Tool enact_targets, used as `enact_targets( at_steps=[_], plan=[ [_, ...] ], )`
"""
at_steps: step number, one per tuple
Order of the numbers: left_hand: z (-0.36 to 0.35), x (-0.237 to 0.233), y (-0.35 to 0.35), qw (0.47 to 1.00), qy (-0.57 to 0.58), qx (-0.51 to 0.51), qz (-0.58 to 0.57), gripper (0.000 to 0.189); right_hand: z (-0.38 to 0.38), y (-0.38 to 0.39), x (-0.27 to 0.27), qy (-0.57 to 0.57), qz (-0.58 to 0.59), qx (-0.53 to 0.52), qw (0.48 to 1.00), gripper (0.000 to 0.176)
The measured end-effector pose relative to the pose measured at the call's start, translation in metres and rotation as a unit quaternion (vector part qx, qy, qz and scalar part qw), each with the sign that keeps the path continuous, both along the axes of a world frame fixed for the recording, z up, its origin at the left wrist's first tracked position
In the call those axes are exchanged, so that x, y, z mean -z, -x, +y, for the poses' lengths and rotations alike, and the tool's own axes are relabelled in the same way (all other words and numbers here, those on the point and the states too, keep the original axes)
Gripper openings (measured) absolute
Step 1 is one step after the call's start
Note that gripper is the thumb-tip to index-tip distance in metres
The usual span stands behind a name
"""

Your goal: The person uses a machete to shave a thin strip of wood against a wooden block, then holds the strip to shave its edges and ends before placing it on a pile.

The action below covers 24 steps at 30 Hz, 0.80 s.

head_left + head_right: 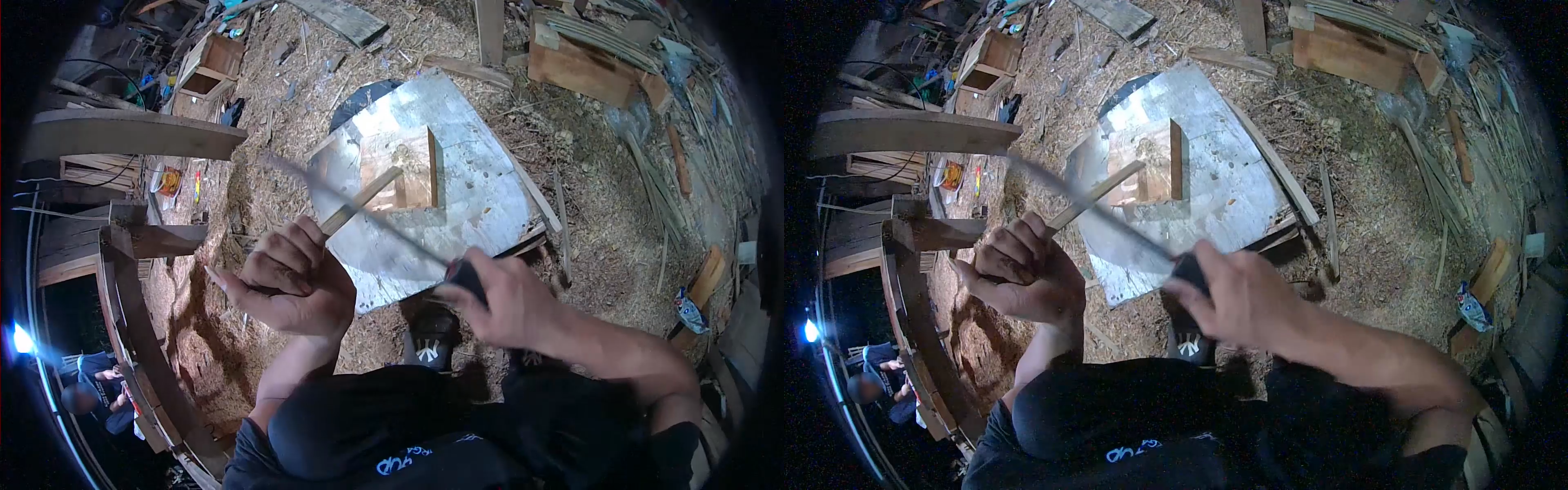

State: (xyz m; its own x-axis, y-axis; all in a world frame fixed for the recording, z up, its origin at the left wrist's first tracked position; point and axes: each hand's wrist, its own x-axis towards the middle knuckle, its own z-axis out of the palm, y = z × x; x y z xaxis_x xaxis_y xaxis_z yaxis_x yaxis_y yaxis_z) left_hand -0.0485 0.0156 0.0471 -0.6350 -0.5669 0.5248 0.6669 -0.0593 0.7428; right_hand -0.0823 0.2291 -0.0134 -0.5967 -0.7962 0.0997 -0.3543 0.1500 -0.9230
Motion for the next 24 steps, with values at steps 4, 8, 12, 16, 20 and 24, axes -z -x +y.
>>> enact_targets(
  at_steps=[4, 8, 12, 16, 20, 24],
  plan=[
    [-0.002, 0.001, 0.001, 1.000, 0.004, -0.014, 0.007, 0.070, 0.000, 0.013, 0.006, -0.146, -0.090, 0.075, 0.982, 0.034],
    [-0.002, 0.003, 0.000, 0.999, 0.015, -0.028, 0.004, 0.069, -0.003, 0.000, 0.007, -0.080, -0.017, 0.039, 0.996, 0.040],
    [-0.003, 0.001, 0.002, 1.000, 0.012, -0.024, 0.000, 0.069, 0.004, 0.019, 0.012, -0.137, -0.014, 0.064, 0.988, 0.038],
    [-0.003, 0.000, 0.002, 1.000, -0.002, -0.022, 0.000, 0.070, 0.002, 0.001, 0.000, -0.047, 0.012, 0.016, 0.999, 0.039],
    [-0.004, 0.000, 0.001, 1.000, 0.003, -0.009, 0.003, 0.070, 0.008, 0.024, 0.005, -0.156, -0.050, 0.064, 0.984, 0.040],
    [-0.007, 0.004, -0.003, 0.999, -0.009, -0.030, 0.007, 0.070, 0.010, 0.004, 0.005, -0.097, 0.003, 0.025, 0.995, 0.041]
  ],
)
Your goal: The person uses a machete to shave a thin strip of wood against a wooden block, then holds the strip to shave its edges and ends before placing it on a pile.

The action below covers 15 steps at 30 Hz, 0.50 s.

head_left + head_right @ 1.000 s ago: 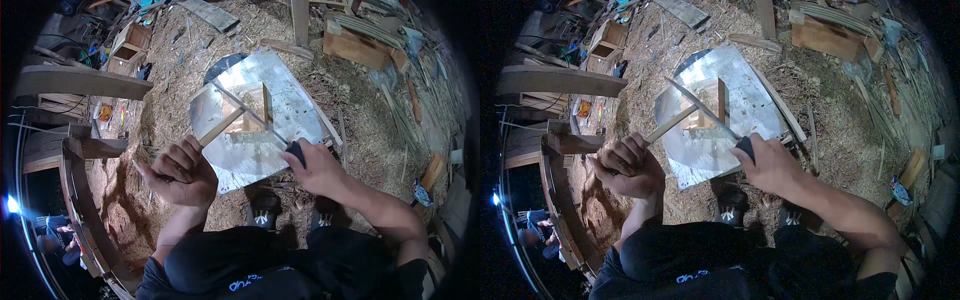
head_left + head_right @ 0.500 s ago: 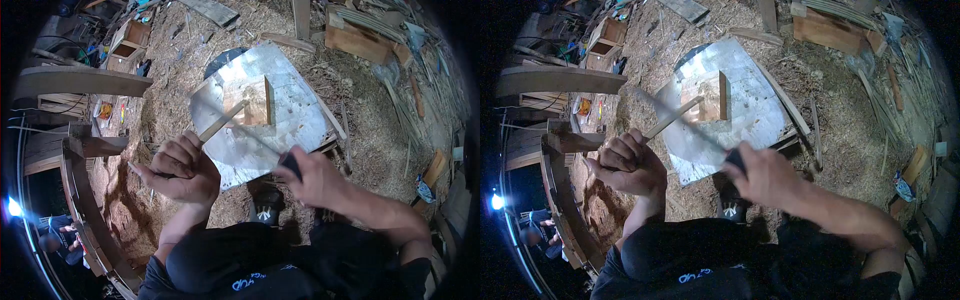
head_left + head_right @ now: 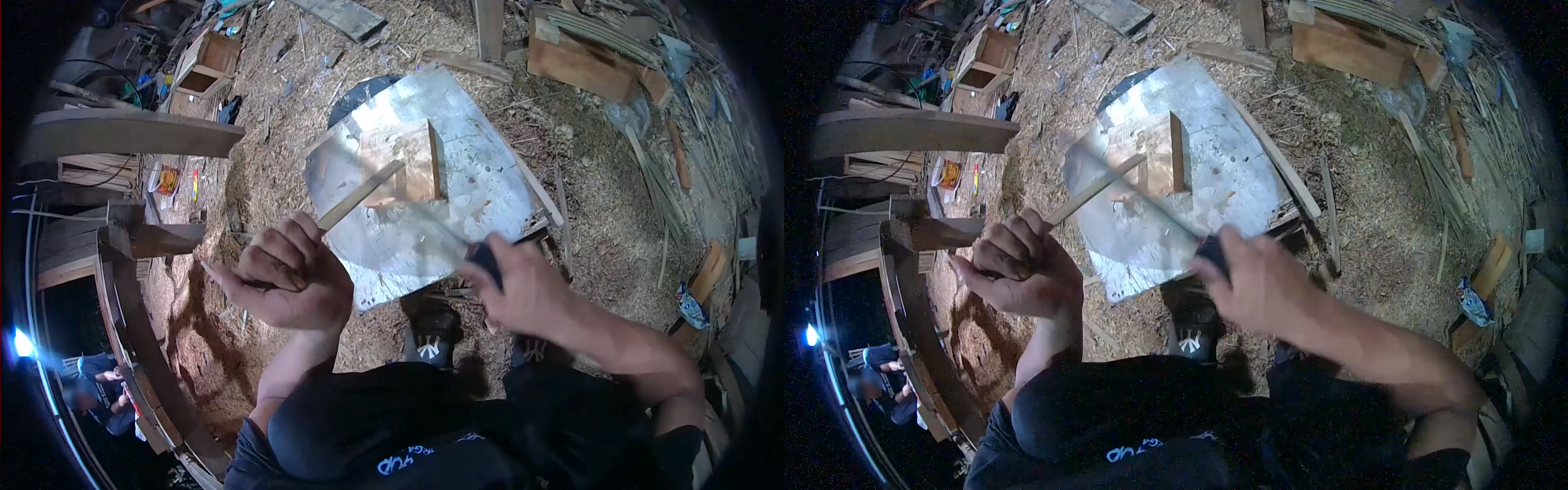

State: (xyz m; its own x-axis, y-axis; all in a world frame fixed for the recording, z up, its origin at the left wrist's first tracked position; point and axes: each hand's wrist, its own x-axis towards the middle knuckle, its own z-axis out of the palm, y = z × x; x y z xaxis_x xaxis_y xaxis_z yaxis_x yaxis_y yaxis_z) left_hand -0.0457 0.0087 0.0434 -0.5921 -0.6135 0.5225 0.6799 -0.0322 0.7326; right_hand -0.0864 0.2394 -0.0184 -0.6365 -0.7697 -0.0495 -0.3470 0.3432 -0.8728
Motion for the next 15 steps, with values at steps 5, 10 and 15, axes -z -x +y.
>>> enact_targets(
  at_steps=[5, 10, 15],
  plan=[
    [0.001, 0.000, 0.001, 0.997, 0.009, 0.076, 0.012, 0.070, -0.001, 0.007, 0.000, -0.038, -0.068, 0.030, 0.996, 0.043],
    [0.003, 0.004, -0.001, 0.996, 0.012, 0.086, 0.017, 0.070, -0.011, -0.007, -0.013, 0.104, -0.007, -0.051, 0.993, 0.039],
    [-0.007, 0.003, -0.003, 0.998, -0.018, 0.061, 0.008, 0.070, -0.012, 0.004, -0.013, 0.026, -0.024, -0.009, 0.999, 0.039]
  ],
)
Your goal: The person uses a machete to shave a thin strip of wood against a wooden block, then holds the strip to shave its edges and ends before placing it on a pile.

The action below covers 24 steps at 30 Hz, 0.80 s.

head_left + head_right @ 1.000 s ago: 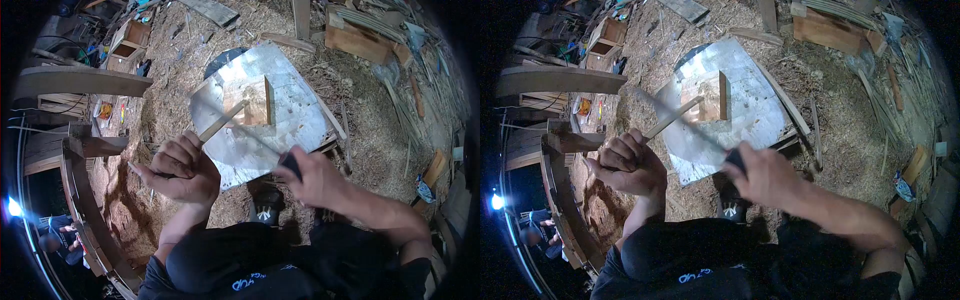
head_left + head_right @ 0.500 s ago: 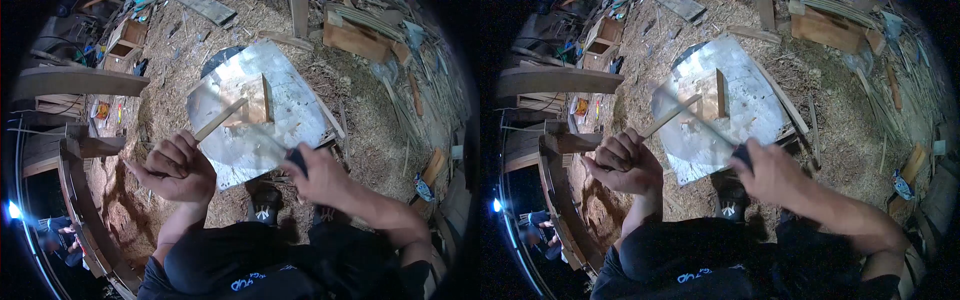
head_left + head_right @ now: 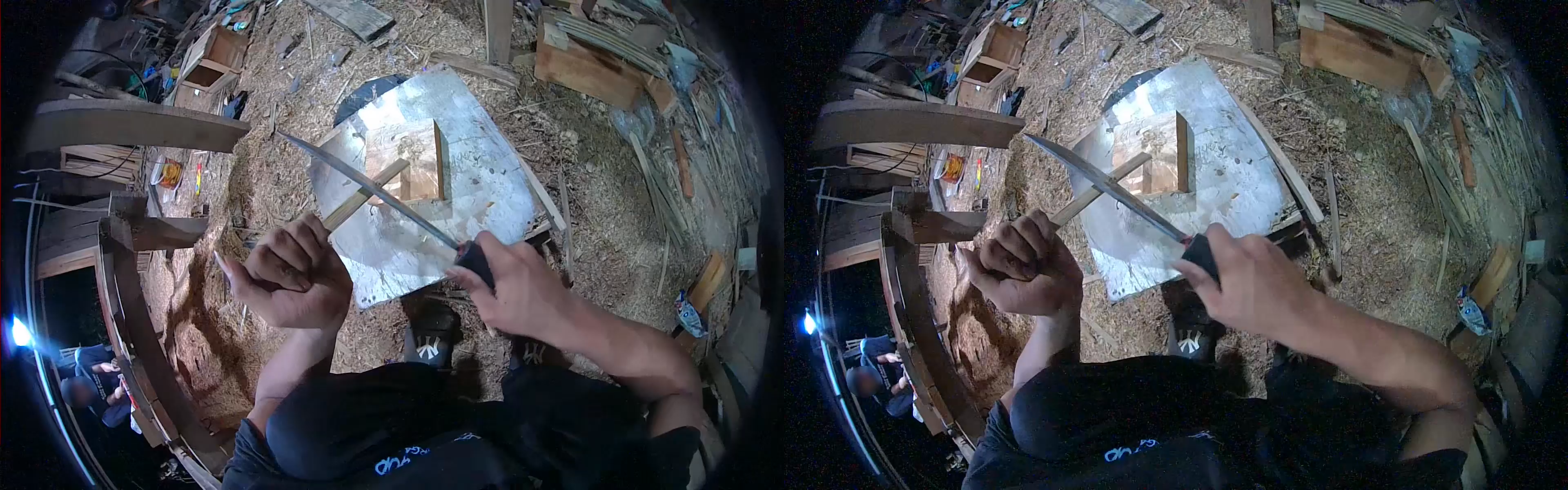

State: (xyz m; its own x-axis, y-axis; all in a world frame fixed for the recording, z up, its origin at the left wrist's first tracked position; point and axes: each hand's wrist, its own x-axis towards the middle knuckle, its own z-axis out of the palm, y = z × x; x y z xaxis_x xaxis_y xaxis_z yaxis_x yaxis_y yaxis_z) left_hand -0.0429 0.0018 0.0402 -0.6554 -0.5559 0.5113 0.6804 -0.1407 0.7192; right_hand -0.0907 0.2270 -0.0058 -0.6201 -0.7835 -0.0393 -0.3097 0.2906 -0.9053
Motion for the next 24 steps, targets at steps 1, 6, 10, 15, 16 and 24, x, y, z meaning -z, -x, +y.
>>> enact_targets(
  at_steps=[1, 6, 10, 15, 16, 24],
  plan=[
    [0.002, -0.001, 0.001, 1.000, 0.000, 0.001, 0.002, 0.070, 0.001, 0.002, -0.006, -0.027, 0.019, -0.005, 0.999, 0.039],
    [0.005, -0.003, -0.001, 1.000, 0.001, 0.002, -0.011, 0.070, 0.001, -0.004, 0.010, -0.022, -0.006, 0.006, 1.000, 0.041],
    [0.009, -0.004, 0.005, 0.999, 0.031, 0.028, -0.005, 0.070, 0.004, 0.004, 0.004, -0.011, 0.002, 0.005, 1.000, 0.039],
    [0.009, -0.003, 0.000, 1.000, 0.008, 0.027, 0.007, 0.069, 0.003, 0.017, 0.002, -0.124, -0.129, 0.040, 0.983, 0.035],
    [0.009, -0.003, -0.002, 1.000, 0.019, 0.021, 0.005, 0.069, 0.007, 0.018, 0.008, -0.101, -0.045, 0.036, 0.993, 0.037],
    [0.004, -0.001, -0.002, 0.999, 0.014, 0.032, -0.002, 0.070, 0.008, 0.018, 0.006, -0.097, -0.100, 0.036, 0.990, 0.035]
  ],
)
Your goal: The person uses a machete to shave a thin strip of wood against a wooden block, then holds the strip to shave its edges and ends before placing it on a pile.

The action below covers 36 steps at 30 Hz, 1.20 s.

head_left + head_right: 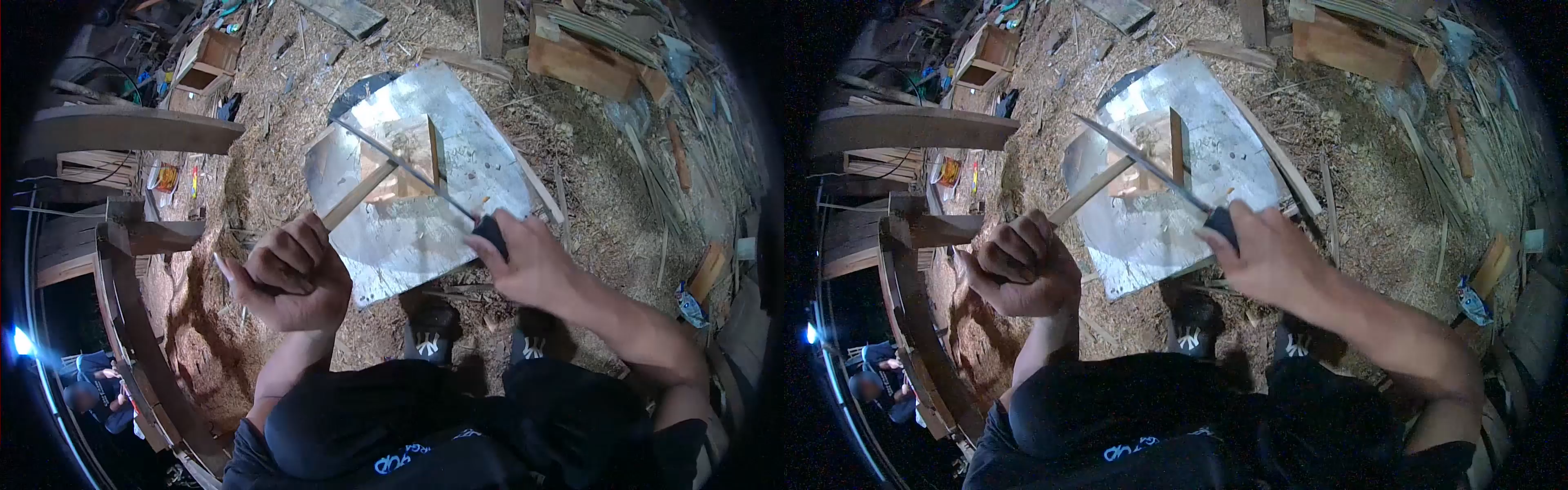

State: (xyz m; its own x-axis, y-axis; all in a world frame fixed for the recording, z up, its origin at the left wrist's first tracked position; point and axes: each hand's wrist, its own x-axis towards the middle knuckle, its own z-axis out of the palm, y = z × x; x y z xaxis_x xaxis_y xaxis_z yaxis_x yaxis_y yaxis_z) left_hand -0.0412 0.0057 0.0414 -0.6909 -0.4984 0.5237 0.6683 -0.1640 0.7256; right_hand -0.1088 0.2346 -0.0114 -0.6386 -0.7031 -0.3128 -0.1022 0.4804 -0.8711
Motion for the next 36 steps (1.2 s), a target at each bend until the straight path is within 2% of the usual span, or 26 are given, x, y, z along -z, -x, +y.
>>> enact_targets(
  at_steps=[1, 3, 4, 7, 9, 11, 13, 15, 17, 18, 19, 21, 22, 23, 25, 26, 27, 29, 31, 33, 35, 36],
  plan=[
    [-0.001, 0.000, 0.004, 1.000, 0.003, 0.004, 0.005, 0.070, 0.001, -0.004, 0.002, 0.003, 0.005, 0.004, 1.000, 0.035],
    [0.002, 0.002, 0.000, 1.000, -0.015, 0.011, 0.020, 0.070, 0.006, -0.026, 0.008, 0.122, 0.119, -0.029, 0.985, 0.034],
    [-0.001, 0.002, -0.001, 1.000, -0.011, -0.014, -0.008, 0.070, 0.006, -0.023, 0.009, 0.080, 0.067, -0.030, 0.994, 0.034],
    [0.001, -0.001, 0.002, 1.000, -0.002, -0.003, 0.000, 0.069, 0.006, -0.003, 0.007, -0.018, 0.055, 0.014, 0.998, 0.034],
    [-0.001, 0.001, 0.005, 1.000, 0.000, 0.013, 0.013, 0.069, 0.013, -0.017, 0.004, 0.052, 0.088, -0.002, 0.995, 0.036],
    [-0.003, 0.003, -0.005, 1.000, -0.005, 0.014, 0.011, 0.069, 0.012, -0.025, 0.002, 0.021, 0.053, -0.008, 0.998, 0.038],
    [-0.007, 0.004, 0.001, 1.000, -0.017, 0.012, 0.008, 0.068, 0.011, -0.014, 0.002, 0.006, 0.097, 0.002, 0.995, 0.038],
    [-0.011, 0.002, 0.000, 0.999, 0.006, 0.039, 0.009, 0.068, 0.008, -0.016, -0.004, 0.019, 0.130, 0.012, 0.991, 0.039],
    [-0.011, 0.000, -0.002, 0.996, 0.016, 0.085, 0.004, 0.069, 0.007, -0.020, -0.016, 0.033, 0.057, 0.007, 0.998, 0.041],
    [-0.009, 0.000, -0.004, 0.992, 0.040, 0.122, 0.004, 0.070, 0.010, -0.022, -0.018, 0.053, 0.091, -0.021, 0.994, 0.041],
    [-0.006, 0.001, -0.005, 0.992, 0.038, 0.120, 0.002, 0.070, 0.009, -0.027, -0.017, 0.051, 0.088, -0.023, 0.994, 0.041],
    [-0.002, 0.001, -0.004, 0.995, 0.049, 0.083, -0.009, 0.071, 0.006, -0.035, -0.020, 0.125, 0.145, -0.036, 0.981, 0.040],
    [-0.002, 0.001, -0.002, 0.995, 0.070, 0.072, -0.006, 0.071, 0.006, -0.033, -0.012, 0.107, 0.065, -0.049, 0.991, 0.039],
    [-0.002, 0.001, -0.003, 0.995, 0.072, 0.073, -0.003, 0.071, 0.008, -0.027, 0.003, 0.108, 0.069, -0.048, 0.991, 0.039],
    [-0.001, 0.002, -0.004, 0.995, 0.067, 0.071, -0.005, 0.070, 0.006, -0.008, 0.009, 0.040, 0.126, 0.012, 0.991, 0.037],
    [-0.001, 0.002, -0.004, 0.994, 0.068, 0.080, 0.009, 0.070, 0.012, -0.011, 0.006, -0.012, 0.028, 0.008, 0.999, 0.038],
    [-0.001, 0.003, -0.003, 0.994, 0.070, 0.082, 0.006, 0.070, 0.012, -0.019, 0.002, -0.010, 0.026, 0.010, 1.000, 0.038],
    [0.000, 0.006, -0.004, 0.992, 0.105, 0.069, 0.007, 0.070, 0.013, -0.034, -0.001, 0.099, 0.093, -0.045, 0.990, 0.040],
    [-0.001, 0.004, -0.006, 0.993, 0.096, 0.073, -0.002, 0.070, 0.013, -0.030, 0.004, 0.098, 0.103, -0.047, 0.989, 0.041],
    [-0.001, 0.002, -0.002, 0.993, 0.092, 0.075, 0.006, 0.070, 0.013, -0.010, 0.021, 0.022, 0.083, 0.024, 0.996, 0.043],
    [0.000, 0.005, -0.001, 0.997, 0.068, 0.040, 0.013, 0.070, 0.016, -0.012, 0.019, 0.030, 0.093, 0.025, 0.995, 0.044],
    [0.002, 0.005, 0.000, 0.997, 0.068, 0.042, 0.008, 0.070, 0.013, -0.019, 0.015, 0.044, 0.063, 0.014, 0.997, 0.044]
  ],
)
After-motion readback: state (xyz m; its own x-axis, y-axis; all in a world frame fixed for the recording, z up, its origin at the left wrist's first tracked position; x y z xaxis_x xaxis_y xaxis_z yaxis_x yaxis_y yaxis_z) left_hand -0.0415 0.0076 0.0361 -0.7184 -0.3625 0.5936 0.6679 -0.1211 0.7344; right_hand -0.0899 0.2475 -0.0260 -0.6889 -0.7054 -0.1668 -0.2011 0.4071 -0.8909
